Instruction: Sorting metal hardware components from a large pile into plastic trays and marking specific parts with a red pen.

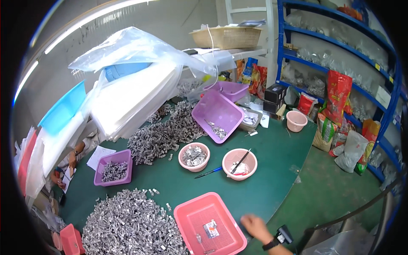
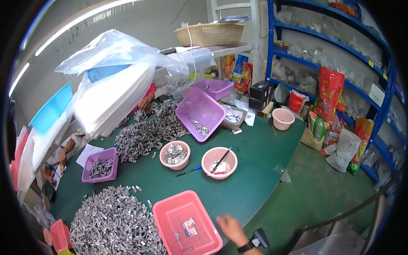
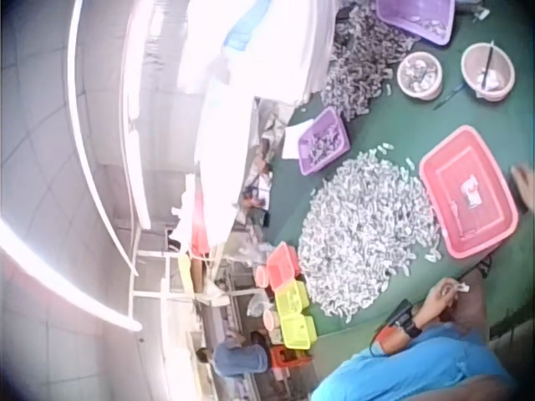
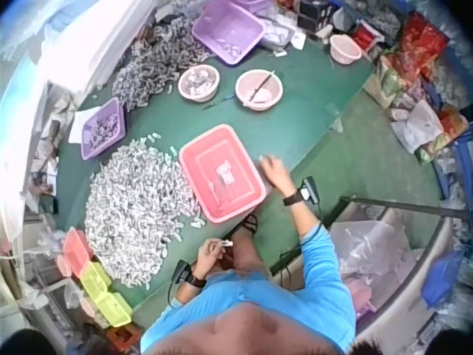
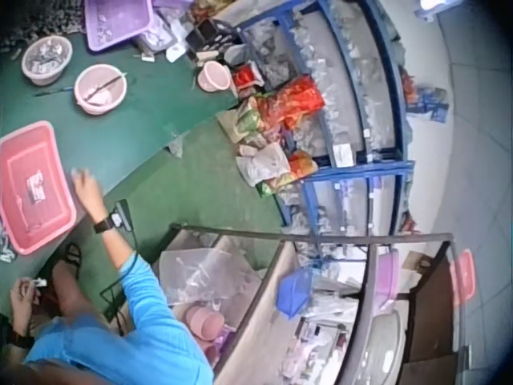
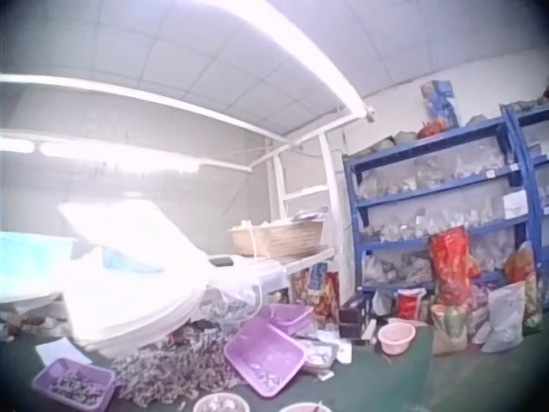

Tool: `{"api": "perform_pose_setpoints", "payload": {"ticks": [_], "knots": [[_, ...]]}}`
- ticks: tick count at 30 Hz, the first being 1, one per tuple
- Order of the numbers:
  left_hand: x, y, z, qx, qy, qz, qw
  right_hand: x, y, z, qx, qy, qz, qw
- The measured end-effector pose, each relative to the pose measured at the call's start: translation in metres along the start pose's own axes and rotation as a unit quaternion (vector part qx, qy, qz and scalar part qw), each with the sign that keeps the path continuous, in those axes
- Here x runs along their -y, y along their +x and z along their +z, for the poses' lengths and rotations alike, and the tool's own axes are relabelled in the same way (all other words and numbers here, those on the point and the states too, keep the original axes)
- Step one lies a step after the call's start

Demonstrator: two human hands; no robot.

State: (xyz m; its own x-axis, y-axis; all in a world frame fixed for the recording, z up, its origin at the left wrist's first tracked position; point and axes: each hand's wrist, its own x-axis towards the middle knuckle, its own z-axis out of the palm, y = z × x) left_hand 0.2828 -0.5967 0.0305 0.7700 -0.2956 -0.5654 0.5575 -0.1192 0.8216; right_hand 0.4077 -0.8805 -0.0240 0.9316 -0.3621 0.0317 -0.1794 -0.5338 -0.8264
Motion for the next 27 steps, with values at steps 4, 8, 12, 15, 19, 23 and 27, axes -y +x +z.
{"api": "perform_pose_setpoints", "payload": {"ticks": [4, 8, 12, 15, 19, 23, 27], "knots": [[-0.010, -0.004, -0.004, -0.027, 0.006, -0.011, 1.000, 0.023, 0.099, -0.021, -0.137, -0.080, -0.176, 0.971], [-0.031, 0.009, -0.012, -0.019, 0.023, -0.005, 1.000, 0.006, 0.170, -0.032, -0.023, -0.354, -0.382, 0.853], [-0.046, 0.017, -0.025, -0.040, 0.006, 0.007, 0.999, 0.009, 0.163, -0.019, 0.157, -0.409, -0.293, 0.850], [-0.064, 0.026, -0.030, -0.042, 0.027, 0.003, 0.999, 0.009, 0.129, -0.023, 0.192, -0.308, -0.365, 0.857], [-0.065, 0.036, -0.035, -0.052, 0.018, 0.004, 0.998, 0.036, 0.126, -0.029, 0.252, -0.111, -0.342, 0.898], [-0.073, 0.041, -0.036, -0.047, 0.016, 0.022, 0.999, 0.021, 0.146, -0.007, 0.263, -0.304, -0.254, 0.880], [-0.075, 0.039, -0.037, -0.061, 0.010, 0.002, 0.998, 0.031, 0.149, 0.013, 0.302, -0.426, -0.315, 0.792]]}}
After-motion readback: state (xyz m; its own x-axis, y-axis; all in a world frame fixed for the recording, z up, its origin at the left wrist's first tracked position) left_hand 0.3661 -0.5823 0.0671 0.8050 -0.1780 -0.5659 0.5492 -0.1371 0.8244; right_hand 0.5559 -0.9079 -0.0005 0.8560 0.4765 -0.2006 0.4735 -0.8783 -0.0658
